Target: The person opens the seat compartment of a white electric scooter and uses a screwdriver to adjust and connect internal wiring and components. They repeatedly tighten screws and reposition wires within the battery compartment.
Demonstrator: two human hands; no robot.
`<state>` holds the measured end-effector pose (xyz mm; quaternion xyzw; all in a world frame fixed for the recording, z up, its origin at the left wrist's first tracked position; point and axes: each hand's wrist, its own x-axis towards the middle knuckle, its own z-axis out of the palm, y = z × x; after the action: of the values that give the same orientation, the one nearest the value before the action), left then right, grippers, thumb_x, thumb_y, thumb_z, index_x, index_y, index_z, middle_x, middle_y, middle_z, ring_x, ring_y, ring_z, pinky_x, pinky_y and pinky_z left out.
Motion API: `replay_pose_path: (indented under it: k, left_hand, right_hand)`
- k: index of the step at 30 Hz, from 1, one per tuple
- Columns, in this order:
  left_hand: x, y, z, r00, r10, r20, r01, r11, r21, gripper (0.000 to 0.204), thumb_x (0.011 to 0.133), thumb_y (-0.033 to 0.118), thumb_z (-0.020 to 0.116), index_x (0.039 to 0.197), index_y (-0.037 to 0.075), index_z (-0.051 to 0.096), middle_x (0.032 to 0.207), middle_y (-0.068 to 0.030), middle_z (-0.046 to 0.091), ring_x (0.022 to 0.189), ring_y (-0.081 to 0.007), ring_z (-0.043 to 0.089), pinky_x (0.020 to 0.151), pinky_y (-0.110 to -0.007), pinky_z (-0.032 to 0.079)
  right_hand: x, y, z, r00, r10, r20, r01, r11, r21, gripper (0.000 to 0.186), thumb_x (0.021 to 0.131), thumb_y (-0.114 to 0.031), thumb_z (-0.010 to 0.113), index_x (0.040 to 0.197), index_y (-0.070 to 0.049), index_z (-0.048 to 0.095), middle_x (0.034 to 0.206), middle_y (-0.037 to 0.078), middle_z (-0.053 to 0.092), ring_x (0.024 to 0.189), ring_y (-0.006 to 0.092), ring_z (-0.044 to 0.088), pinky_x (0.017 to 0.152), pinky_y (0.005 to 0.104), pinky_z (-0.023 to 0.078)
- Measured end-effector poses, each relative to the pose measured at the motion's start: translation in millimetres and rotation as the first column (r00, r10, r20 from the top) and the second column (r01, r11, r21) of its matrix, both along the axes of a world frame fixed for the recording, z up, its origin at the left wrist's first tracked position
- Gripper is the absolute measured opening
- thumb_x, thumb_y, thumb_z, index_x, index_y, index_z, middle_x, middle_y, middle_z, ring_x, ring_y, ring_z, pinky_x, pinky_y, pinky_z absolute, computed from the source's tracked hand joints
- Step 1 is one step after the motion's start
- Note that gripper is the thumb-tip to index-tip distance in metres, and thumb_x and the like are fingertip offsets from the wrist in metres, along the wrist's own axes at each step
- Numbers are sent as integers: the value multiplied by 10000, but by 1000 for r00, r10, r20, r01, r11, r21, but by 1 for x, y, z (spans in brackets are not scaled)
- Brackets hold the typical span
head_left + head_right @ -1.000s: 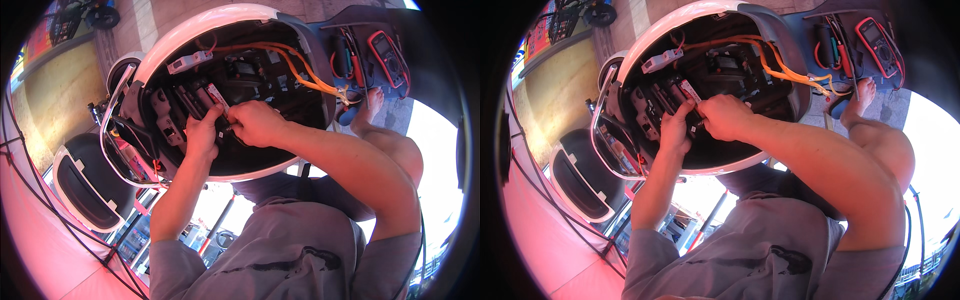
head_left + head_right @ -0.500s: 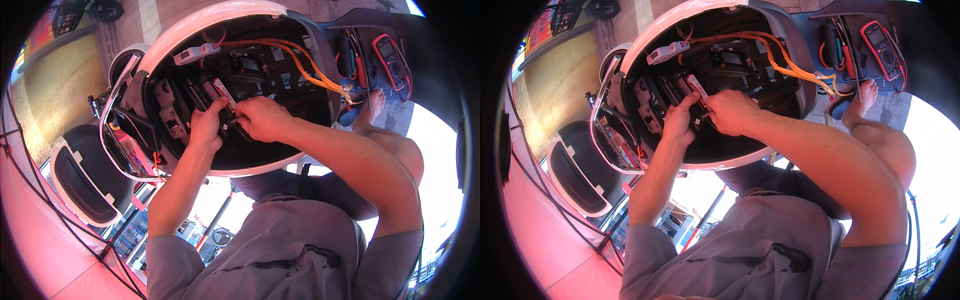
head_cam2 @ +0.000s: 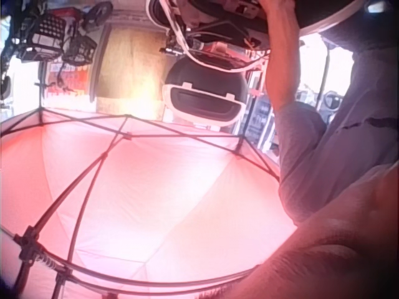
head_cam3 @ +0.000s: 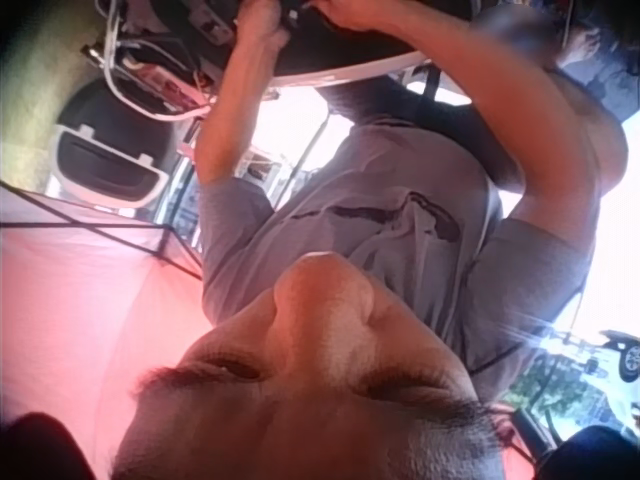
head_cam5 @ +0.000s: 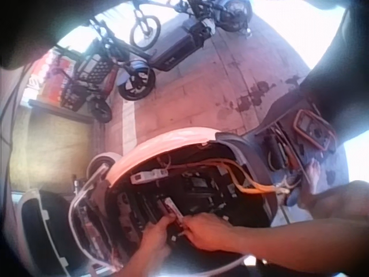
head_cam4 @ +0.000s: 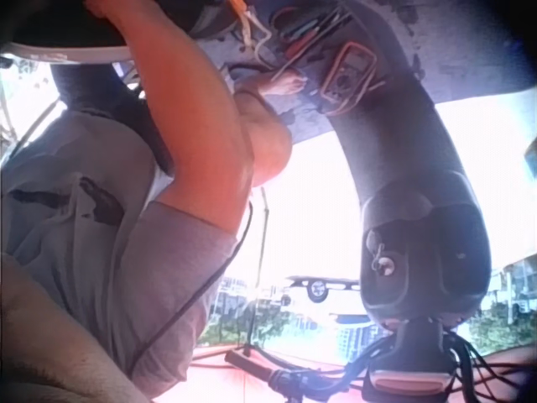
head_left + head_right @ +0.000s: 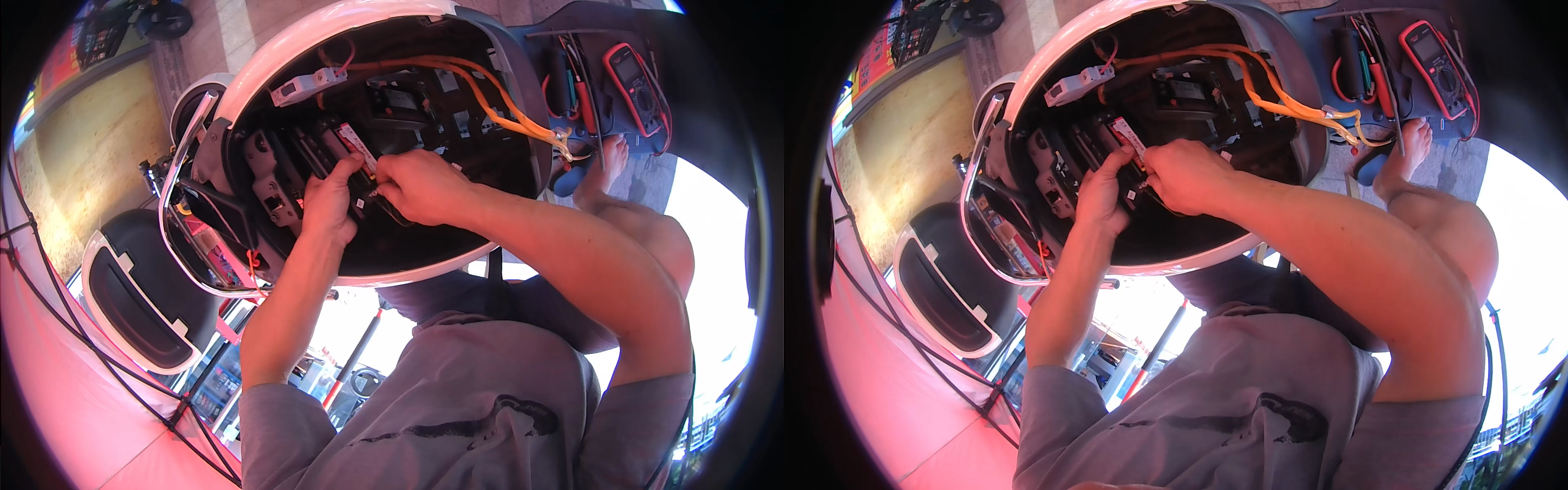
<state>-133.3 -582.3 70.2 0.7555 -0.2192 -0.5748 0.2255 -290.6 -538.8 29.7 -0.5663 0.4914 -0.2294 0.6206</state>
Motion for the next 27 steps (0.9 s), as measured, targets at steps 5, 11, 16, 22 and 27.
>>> replay_pose_path:
  k: [5, 11, 16, 22, 27]
  left_hand:
    - [-3, -1, 2, 999, 29, -23, -28, 999, 35, 214, 804, 84, 723, 997, 46, 639, 908, -84, 682, 800, -222, 677, 709, -365, 576]
    - [1, 0, 0, 998, 16, -54, -13, 999, 44, 215, 810, 99, 719, 1000, 43, 636, 903, -89, 681, 808, -226, 677, 725, -377, 578]
    - [5, 0, -4, 998, -3, -62, 6, 999, 49, 231, 813, 114, 718, 1016, 46, 632, 916, -88, 678, 819, -222, 675, 728, -374, 576]
    - [4, 0, -3, 997, 21, -71, -16, 997, 73, 266, 814, 121, 714, 1056, 59, 622, 941, -87, 673, 833, -220, 667, 733, -363, 567]
    - [-2, -1, 2, 996, 40, -80, -35, 998, 59, 223, 820, 87, 698, 1026, 56, 619, 902, -70, 664, 809, -204, 659, 710, -348, 563]
  right_hand:
    - [-4, -2, 7, 993, 86, -76, -88, 996, -31, 202, 871, -154, 604, 1041, -50, 628, 969, 174, 681, 918, 380, 659, 805, 461, 530]
    - [-5, -3, 10, 985, 105, -140, -111, 993, -37, 204, 867, -140, 598, 1057, -78, 633, 972, 164, 683, 925, 369, 663, 801, 453, 538]
    - [-7, -2, 10, 993, 81, -89, -87, 994, -62, 209, 854, -122, 588, 1053, -81, 636, 955, 164, 684, 924, 371, 661, 797, 465, 535]
    - [-12, -6, 18, 987, 114, -115, -118, 992, -31, 208, 860, -114, 573, 1056, -77, 631, 960, 168, 686, 917, 368, 663, 790, 464, 536]
    - [-7, -4, 12, 985, 109, -136, -116, 992, -44, 222, 855, -111, 581, 1068, -63, 621, 958, 169, 688, 913, 358, 670, 771, 454, 545]
